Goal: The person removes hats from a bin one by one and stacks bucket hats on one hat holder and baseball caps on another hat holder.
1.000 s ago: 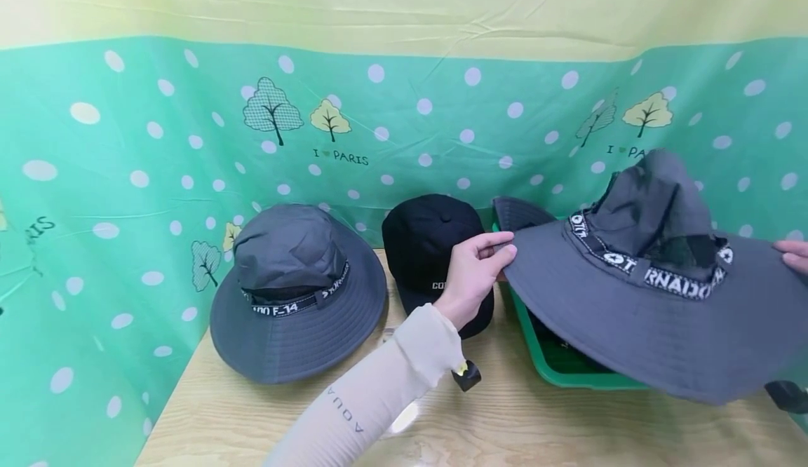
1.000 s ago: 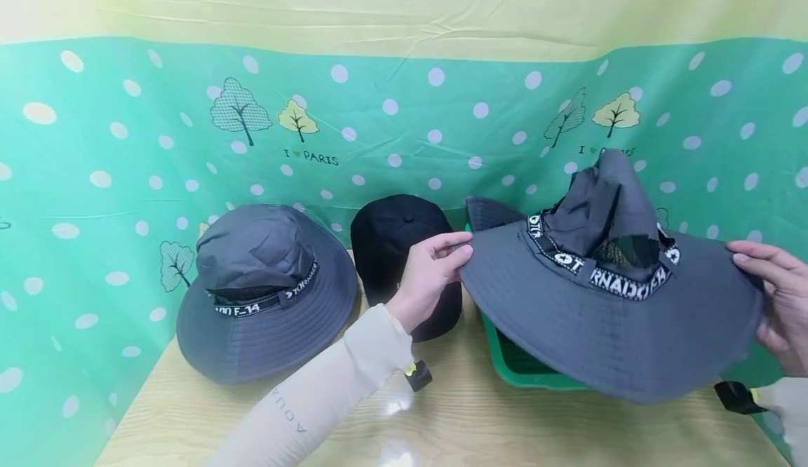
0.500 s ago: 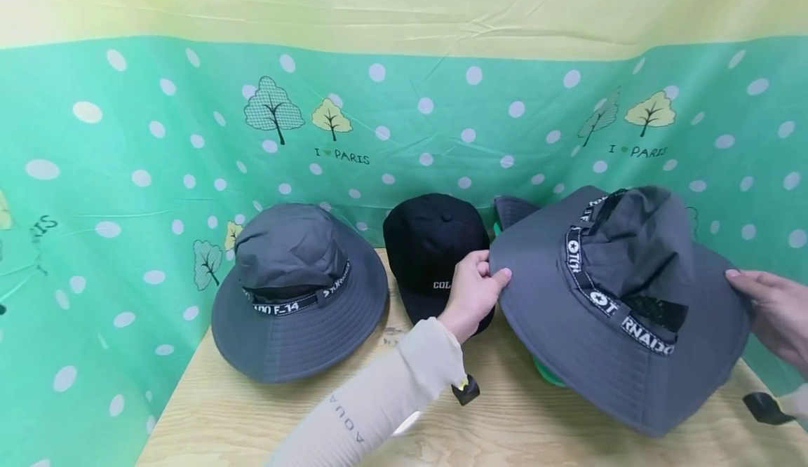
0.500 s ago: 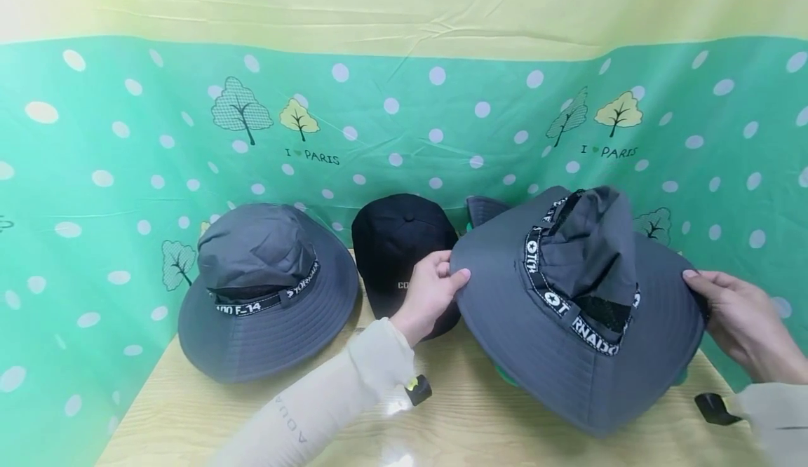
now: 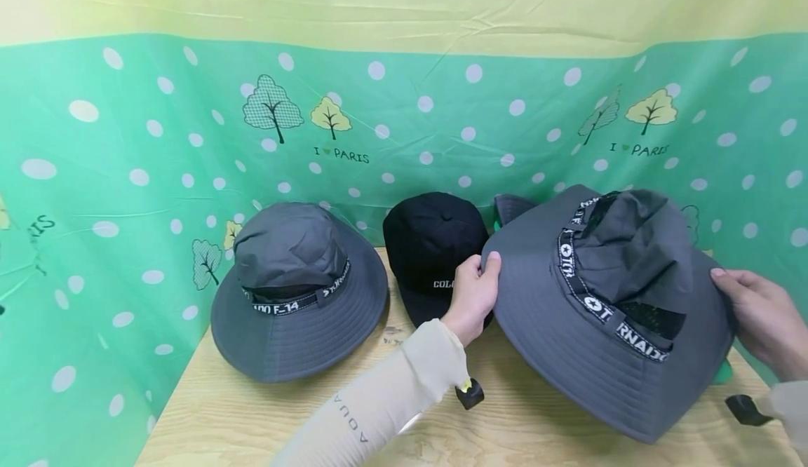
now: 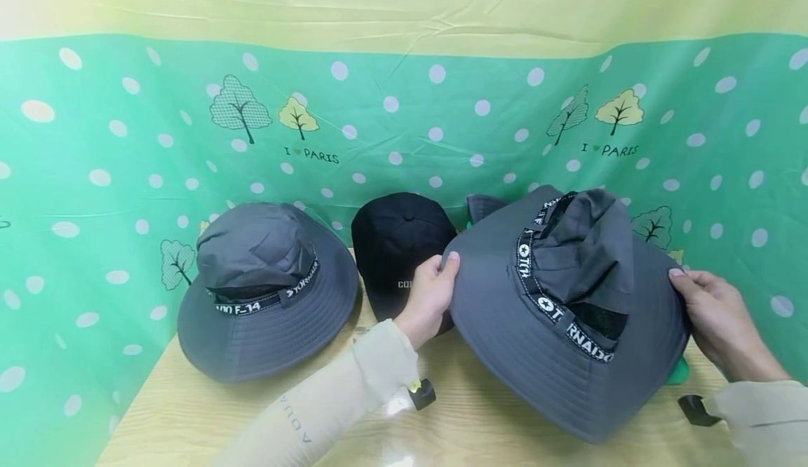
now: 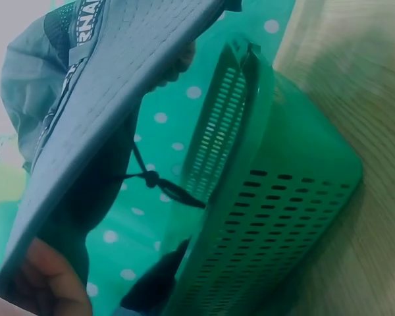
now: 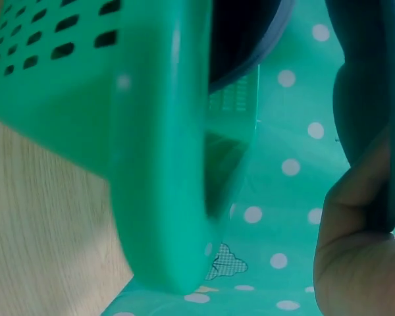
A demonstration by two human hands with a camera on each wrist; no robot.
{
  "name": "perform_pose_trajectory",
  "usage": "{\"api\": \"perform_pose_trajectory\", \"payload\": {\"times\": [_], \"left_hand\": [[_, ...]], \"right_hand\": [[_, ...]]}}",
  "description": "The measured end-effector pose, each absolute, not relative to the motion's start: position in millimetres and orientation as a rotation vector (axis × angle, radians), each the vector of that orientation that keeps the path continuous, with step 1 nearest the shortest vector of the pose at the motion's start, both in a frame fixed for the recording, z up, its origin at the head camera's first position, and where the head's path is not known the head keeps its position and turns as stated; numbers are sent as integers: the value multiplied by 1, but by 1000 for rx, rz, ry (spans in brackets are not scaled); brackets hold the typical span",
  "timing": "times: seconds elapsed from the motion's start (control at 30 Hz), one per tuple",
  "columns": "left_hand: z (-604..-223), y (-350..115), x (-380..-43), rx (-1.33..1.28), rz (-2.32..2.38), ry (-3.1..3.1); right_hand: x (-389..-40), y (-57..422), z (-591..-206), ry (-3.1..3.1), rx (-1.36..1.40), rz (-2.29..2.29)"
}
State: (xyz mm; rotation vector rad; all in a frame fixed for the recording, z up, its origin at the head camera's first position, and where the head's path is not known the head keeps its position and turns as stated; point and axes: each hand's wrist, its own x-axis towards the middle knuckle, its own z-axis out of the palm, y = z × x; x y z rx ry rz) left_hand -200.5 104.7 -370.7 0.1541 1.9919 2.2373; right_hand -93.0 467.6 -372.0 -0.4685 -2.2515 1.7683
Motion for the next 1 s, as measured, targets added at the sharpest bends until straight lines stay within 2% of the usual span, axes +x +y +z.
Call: {"api": "perform_pose_trajectory", "payload": {"times": [0.2, 0.43, 0.77, 1.0], "left_hand": [[-363, 98, -200, 280, 2304, 1980], [-350, 81, -201, 369, 2331, 2063], [-334, 42, -213, 184, 2422, 2127], [-330, 6, -222, 156, 2434, 2191]], "right_hand": [[-99, 463, -372, -2284, -498, 1633], [-103, 447, -365, -2090, -464, 1806], [-119, 402, -343, -2122, -340, 1795], [-137, 369, -332, -2204, -258, 1792]]}}
